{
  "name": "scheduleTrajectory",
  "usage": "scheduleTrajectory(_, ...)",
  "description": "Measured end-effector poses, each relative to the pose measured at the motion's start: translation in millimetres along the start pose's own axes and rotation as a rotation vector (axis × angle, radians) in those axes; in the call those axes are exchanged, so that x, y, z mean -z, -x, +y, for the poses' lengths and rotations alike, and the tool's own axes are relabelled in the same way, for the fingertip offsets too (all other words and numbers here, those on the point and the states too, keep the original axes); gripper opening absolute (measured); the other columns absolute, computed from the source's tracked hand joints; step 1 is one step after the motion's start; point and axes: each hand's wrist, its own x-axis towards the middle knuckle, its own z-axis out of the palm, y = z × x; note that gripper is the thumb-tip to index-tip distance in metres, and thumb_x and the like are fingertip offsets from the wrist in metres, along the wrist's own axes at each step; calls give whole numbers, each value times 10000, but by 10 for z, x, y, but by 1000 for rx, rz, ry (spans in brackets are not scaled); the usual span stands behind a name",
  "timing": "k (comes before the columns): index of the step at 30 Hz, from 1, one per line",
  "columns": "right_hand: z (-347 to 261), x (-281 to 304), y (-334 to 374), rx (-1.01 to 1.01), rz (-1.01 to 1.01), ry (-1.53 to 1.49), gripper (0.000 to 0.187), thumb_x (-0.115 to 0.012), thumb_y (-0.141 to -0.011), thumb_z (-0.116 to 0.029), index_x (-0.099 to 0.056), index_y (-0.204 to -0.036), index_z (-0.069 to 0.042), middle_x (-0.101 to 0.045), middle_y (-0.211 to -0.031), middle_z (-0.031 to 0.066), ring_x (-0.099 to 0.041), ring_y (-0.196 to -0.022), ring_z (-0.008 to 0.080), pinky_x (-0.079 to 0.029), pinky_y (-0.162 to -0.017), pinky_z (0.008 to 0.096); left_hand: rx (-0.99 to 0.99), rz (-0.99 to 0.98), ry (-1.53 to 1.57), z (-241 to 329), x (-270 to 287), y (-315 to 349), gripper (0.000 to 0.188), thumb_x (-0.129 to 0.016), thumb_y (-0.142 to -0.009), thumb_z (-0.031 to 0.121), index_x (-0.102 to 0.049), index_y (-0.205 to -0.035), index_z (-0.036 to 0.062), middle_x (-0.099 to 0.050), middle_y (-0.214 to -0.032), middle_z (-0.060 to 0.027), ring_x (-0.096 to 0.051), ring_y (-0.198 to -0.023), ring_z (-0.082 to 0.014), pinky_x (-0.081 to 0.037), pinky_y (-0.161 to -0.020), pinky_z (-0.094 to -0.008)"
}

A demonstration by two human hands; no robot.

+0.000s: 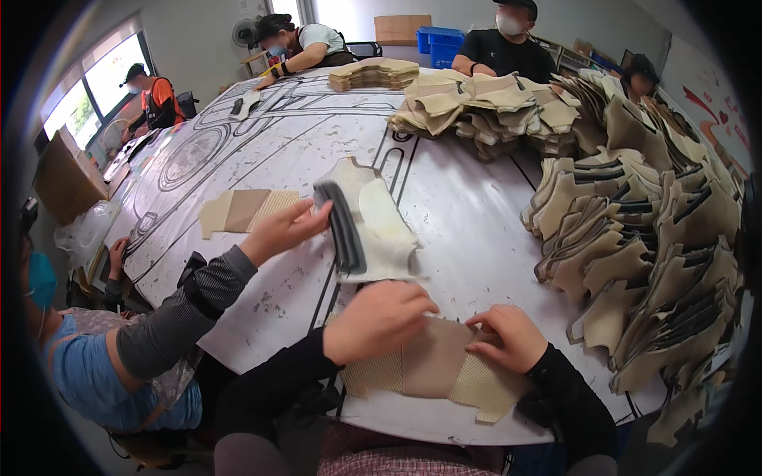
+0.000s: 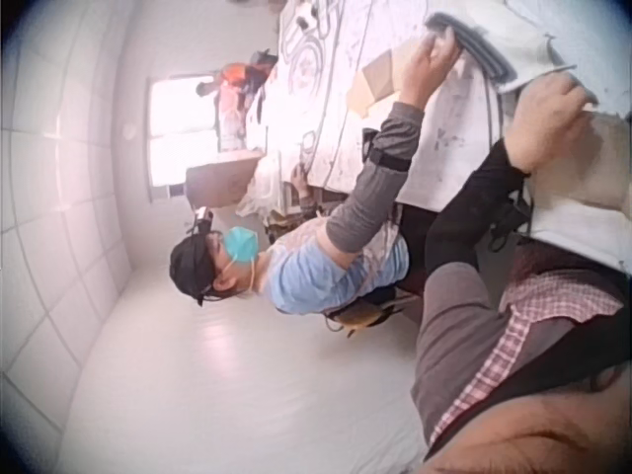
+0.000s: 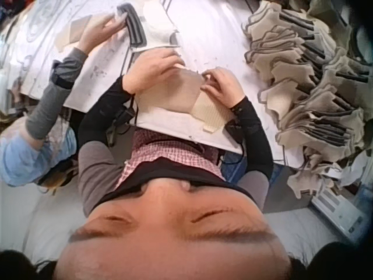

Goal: The recorder and other workers are aligning and folding shoe upper components at a shared table in a factory.

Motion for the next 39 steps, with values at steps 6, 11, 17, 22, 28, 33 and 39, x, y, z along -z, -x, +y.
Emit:
scheduleTrajectory(6,3,-81,148,-21,22,-16,255,-776,-832,-178,-604,-991,-76,-593,-853,106,-589,-821,330,-473,-763,412,272,192,-244,-85,382,274,158,-734,-787,50,-677,-921,111,-645,-897,-42,-644,-803,-249,-498,-725,-377)
scheduleTrajectory(11,-154,-42,370,-1,-28,-118,239,-764,-833,-137,-592,-980,-61,-618,-885,124,-613,-833,342,-495,-746,422,273,149,-662,-762,507,503,243,-686,-795,45,-646,-1031,91,-639,-1015,-40,-629,-926,-232,-490,-805,-366)
scheduleTrajectory(17,-478,37,604,-35,-76,-240,242,-752,-844,-123,-615,-1036,-65,-645,-933,121,-639,-873,326,-511,-756,398,50,-21,-807,-1198,497,269,153,-616,-803,62,-603,-955,71,-591,-957,-43,-597,-923,-220,-475,-776,-357)
scheduleTrajectory(22,-729,257,764,32,-144,-302,270,-750,-848,-138,-632,-1085,-85,-645,-926,92,-642,-868,298,-511,-740,389,-191,-6,-620,-728,207,-13,150,-659,-755,93,-614,-899,98,-560,-839,-28,-587,-744,-207,-485,-650,-335)
scheduleTrajectory(28,-1109,264,763,355,-199,-272,224,-613,-886,-147,-627,-1105,-106,-595,-921,65,-612,-817,266,-501,-719,371,-398,-244,-405,557,-267,-66,138,-637,-765,162,-590,-872,87,-520,-832,-25,-567,-707,-167,-467,-587,-309)
scheduleTrajectory(33,-1211,320,756,372,-318,-349,221,-597,-891,-158,-572,-1103,-99,-577,-949,69,-626,-837,257,-516,-697,358,-207,-620,18,860,-127,-152,299,-618,-970,325,-615,-1025,31,-610,-936,-59,-663,-771,-214,-521,-662,-351)
scheduleTrajectory(39,-982,431,645,-83,-25,-398,340,-710,-920,-180,-572,-1222,-108,-658,-905,70,-657,-689,233,-527,-621,334,224,-850,1034,506,518,-134,473,-652,-973,346,-594,-1336,50,-710,-1042,-123,-705,-877,-202,-535,-769,-305)
